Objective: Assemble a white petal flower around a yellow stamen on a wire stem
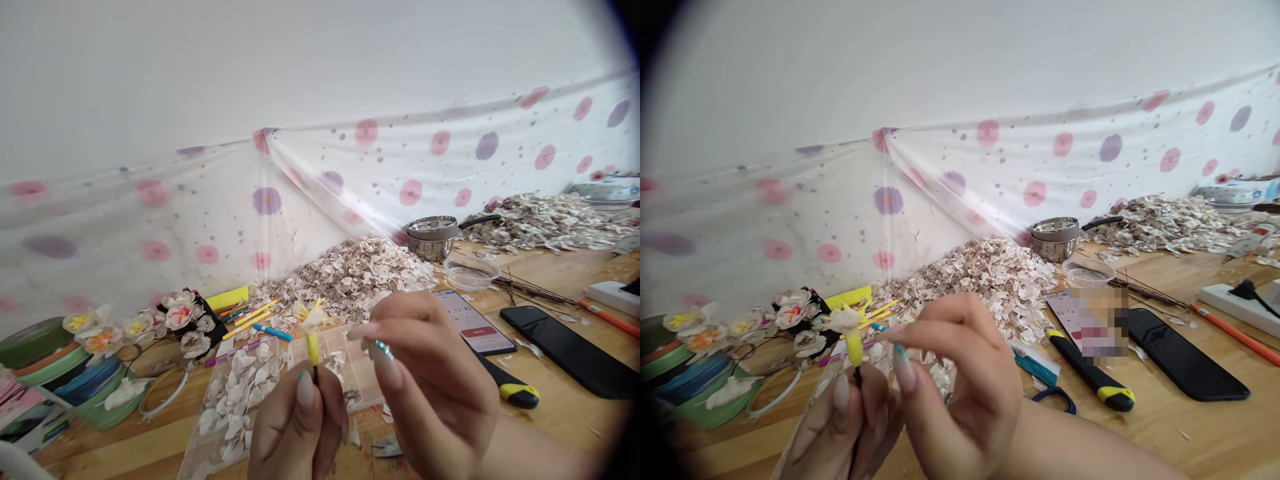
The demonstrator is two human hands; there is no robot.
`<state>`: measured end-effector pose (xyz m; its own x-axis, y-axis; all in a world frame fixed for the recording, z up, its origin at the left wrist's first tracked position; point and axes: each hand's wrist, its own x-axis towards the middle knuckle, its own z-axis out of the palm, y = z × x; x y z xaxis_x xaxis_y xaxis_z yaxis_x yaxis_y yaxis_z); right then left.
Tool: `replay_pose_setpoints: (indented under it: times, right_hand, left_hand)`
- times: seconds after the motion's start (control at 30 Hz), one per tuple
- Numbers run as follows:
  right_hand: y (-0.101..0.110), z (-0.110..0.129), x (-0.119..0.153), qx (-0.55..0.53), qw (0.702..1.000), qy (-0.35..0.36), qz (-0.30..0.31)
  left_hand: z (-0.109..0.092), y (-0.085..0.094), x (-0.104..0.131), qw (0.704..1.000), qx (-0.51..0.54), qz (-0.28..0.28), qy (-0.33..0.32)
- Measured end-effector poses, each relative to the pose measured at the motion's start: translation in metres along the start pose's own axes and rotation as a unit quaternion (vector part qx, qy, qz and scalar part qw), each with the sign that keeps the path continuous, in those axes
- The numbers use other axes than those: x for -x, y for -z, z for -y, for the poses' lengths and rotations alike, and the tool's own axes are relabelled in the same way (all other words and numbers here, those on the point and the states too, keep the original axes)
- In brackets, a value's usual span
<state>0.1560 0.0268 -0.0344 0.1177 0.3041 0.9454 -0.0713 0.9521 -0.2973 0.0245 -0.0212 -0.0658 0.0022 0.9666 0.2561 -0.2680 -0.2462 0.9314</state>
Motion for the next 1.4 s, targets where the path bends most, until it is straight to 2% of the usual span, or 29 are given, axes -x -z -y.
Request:
replay_pose_setpoints:
  times: [0.07,0.13,0.23,0.3,0.4,0.5,0.6,0.67,0.8,0.9,0.97,1.03,1.1,1.2,1.3,1.33,1.4]
  right_hand:
    - [-0.003,-0.007,-0.001,-0.051,0.998,-0.023,-0.021]
    - [-0.003,-0.019,-0.004,-0.095,0.994,-0.048,0.004]
    - [0.002,-0.035,-0.012,-0.137,0.976,-0.071,0.154]
    - [0.006,-0.043,-0.018,-0.162,0.954,-0.078,0.242]
    - [0.008,-0.049,-0.024,-0.206,0.929,-0.083,0.295]
    - [0.005,-0.050,-0.024,-0.228,0.922,-0.028,0.312]
    - [0.000,-0.051,-0.023,-0.212,0.934,0.034,0.286]
    - [-0.001,-0.052,-0.024,-0.207,0.936,0.051,0.279]
    - [-0.002,-0.052,-0.025,-0.203,0.935,0.058,0.285]
    - [-0.003,-0.053,-0.023,-0.203,0.935,0.056,0.285]
    - [-0.003,-0.055,-0.019,-0.195,0.939,0.038,0.281]
    - [-0.004,-0.057,-0.013,-0.200,0.941,-0.020,0.271]
    - [-0.003,-0.059,-0.008,-0.215,0.937,-0.107,0.255]
    - [-0.003,-0.061,-0.003,-0.198,0.929,-0.180,0.257]
    - [-0.008,-0.060,-0.002,-0.191,0.910,-0.168,0.328]
    - [-0.012,-0.059,0.000,-0.202,0.899,-0.158,0.354]
    - [-0.021,-0.054,0.006,-0.218,0.883,-0.136,0.392]
  left_hand:
    - [-0.001,0.009,-0.009,0.998,0.033,0.036,-0.027]
    - [0.000,0.016,-0.019,0.996,0.028,0.070,-0.057]
    - [0.002,0.026,-0.033,0.990,-0.035,0.110,-0.084]
    - [0.005,0.031,-0.038,0.988,-0.073,0.109,-0.084]
    - [0.006,0.035,-0.040,0.986,-0.111,0.091,-0.084]
    - [0.001,0.033,-0.040,0.981,-0.141,0.074,-0.110]
    - [-0.006,0.027,-0.040,0.960,-0.205,0.067,-0.178]
    - [-0.010,0.024,-0.041,0.946,-0.236,0.068,-0.211]
    - [-0.010,0.024,-0.041,0.943,-0.235,0.085,-0.221]
    - [-0.005,0.026,-0.042,0.949,-0.224,0.083,-0.206]
    - [-0.001,0.025,-0.041,0.956,-0.216,0.063,-0.186]
    - [0.003,0.019,-0.039,0.963,-0.206,0.027,-0.170]
    - [0.004,0.011,-0.035,0.971,-0.189,-0.005,-0.146]
    - [0.005,0.002,-0.022,0.994,-0.101,0.004,-0.033]
    - [0.009,0.002,0.001,0.997,-0.039,0.011,0.070]
    - [0.012,0.005,0.011,0.996,-0.028,0.027,0.077]
    - [0.019,0.014,0.033,0.996,-0.031,-0.031,0.073]
